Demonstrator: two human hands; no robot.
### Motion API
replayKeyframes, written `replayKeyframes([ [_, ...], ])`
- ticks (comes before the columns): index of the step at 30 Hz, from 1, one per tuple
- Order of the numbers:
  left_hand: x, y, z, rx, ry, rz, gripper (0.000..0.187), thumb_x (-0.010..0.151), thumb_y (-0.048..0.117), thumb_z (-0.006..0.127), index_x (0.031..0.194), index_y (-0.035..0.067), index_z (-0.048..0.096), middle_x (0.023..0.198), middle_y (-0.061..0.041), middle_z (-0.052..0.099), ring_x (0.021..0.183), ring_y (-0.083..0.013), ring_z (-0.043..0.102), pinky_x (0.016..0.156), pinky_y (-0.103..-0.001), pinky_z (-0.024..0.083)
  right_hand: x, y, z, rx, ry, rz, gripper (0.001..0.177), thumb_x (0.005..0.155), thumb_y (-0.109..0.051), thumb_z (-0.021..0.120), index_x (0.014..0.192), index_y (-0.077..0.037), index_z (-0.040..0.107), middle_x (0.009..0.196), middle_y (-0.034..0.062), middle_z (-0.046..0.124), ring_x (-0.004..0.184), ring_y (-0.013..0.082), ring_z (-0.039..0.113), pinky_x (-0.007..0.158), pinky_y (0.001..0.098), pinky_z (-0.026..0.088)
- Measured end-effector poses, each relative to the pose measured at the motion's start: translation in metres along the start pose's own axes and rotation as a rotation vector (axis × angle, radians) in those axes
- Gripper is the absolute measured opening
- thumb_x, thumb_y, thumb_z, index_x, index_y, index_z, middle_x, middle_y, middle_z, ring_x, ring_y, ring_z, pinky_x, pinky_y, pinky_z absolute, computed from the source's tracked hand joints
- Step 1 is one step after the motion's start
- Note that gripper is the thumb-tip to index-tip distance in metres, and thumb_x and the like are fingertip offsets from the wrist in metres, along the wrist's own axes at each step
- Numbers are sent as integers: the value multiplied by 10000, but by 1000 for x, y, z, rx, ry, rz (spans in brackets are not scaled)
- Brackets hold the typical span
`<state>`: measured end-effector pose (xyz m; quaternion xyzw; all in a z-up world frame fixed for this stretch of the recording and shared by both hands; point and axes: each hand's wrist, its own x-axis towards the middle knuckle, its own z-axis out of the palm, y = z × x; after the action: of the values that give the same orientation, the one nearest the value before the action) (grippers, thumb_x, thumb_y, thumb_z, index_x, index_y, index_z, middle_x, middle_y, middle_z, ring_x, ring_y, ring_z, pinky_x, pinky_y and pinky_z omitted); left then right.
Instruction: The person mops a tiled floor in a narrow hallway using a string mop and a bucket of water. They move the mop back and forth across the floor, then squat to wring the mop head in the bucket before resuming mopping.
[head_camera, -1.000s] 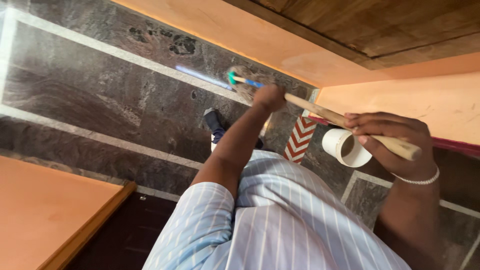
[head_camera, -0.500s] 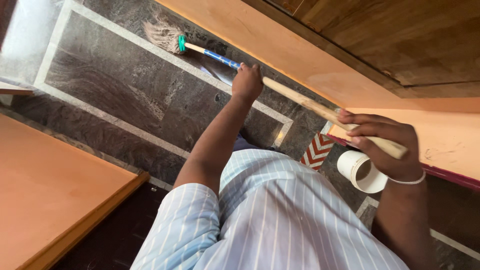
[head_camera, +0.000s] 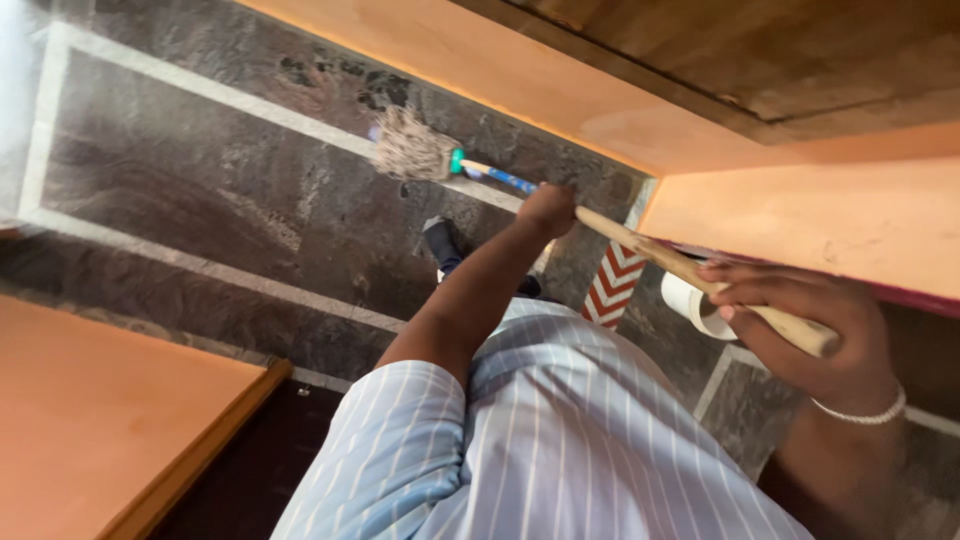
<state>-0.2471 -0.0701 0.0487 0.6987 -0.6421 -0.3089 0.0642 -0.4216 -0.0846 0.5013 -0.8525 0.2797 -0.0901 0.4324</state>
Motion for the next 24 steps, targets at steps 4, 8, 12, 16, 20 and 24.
replayKeyframes([
  [4, 12, 61, 0, -282, -27, 29, 290, 932, 316, 613, 1093, 87, 689, 1059, -189, 738, 1003, -392, 710, 860, -492, 573, -24, -20, -13, -155, 36, 137, 158, 776, 55, 738, 927, 14, 753, 1030, 150, 778, 1060, 228, 765, 932, 342, 610],
  [8, 6, 95, -17, -390, 72, 149, 317, 825, 376, 680, 1005, 117, 706, 1084, -173, 719, 962, -371, 723, 823, -477, 583, -31, -14, -3, -153, 209, 105, 106, 845, 37, 736, 950, 32, 722, 1055, 148, 764, 1003, 208, 779, 878, 312, 638],
  [12, -2, 100, -30, -375, 1, 137, 247, 897, 330, 605, 1066, 182, 708, 1045, -130, 750, 973, -376, 716, 816, -512, 568, -27, -10, 4, -111, 226, 16, 112, 855, 36, 738, 964, 35, 717, 1038, 152, 754, 999, 215, 762, 880, 304, 621],
  [16, -1, 83, -52, -290, -30, 117, 252, 915, 369, 596, 1074, 194, 682, 1012, -111, 753, 926, -353, 736, 795, -505, 579, -10, -4, -1, -121, 184, -62, 81, 898, 56, 733, 975, 35, 726, 1039, 146, 755, 970, 205, 760, 885, 302, 625],
  [20, -23, 41, -65, -264, 88, 128, 238, 917, 341, 601, 1077, 184, 677, 974, -131, 755, 922, -369, 728, 777, -526, 570, 5, -4, -1, -33, 154, -42, 81, 918, 66, 702, 997, 55, 718, 1018, 149, 751, 957, 192, 758, 885, 291, 613],
  [24, -36, -27, -82, -219, 101, 3, 235, 902, 349, 617, 1061, 193, 688, 977, -131, 753, 930, -381, 718, 796, -528, 567, 38, 10, 21, 138, 149, -107, 39, 1009, 34, 679, 1009, 64, 705, 1048, 146, 744, 978, 192, 743, 913, 280, 607],
])
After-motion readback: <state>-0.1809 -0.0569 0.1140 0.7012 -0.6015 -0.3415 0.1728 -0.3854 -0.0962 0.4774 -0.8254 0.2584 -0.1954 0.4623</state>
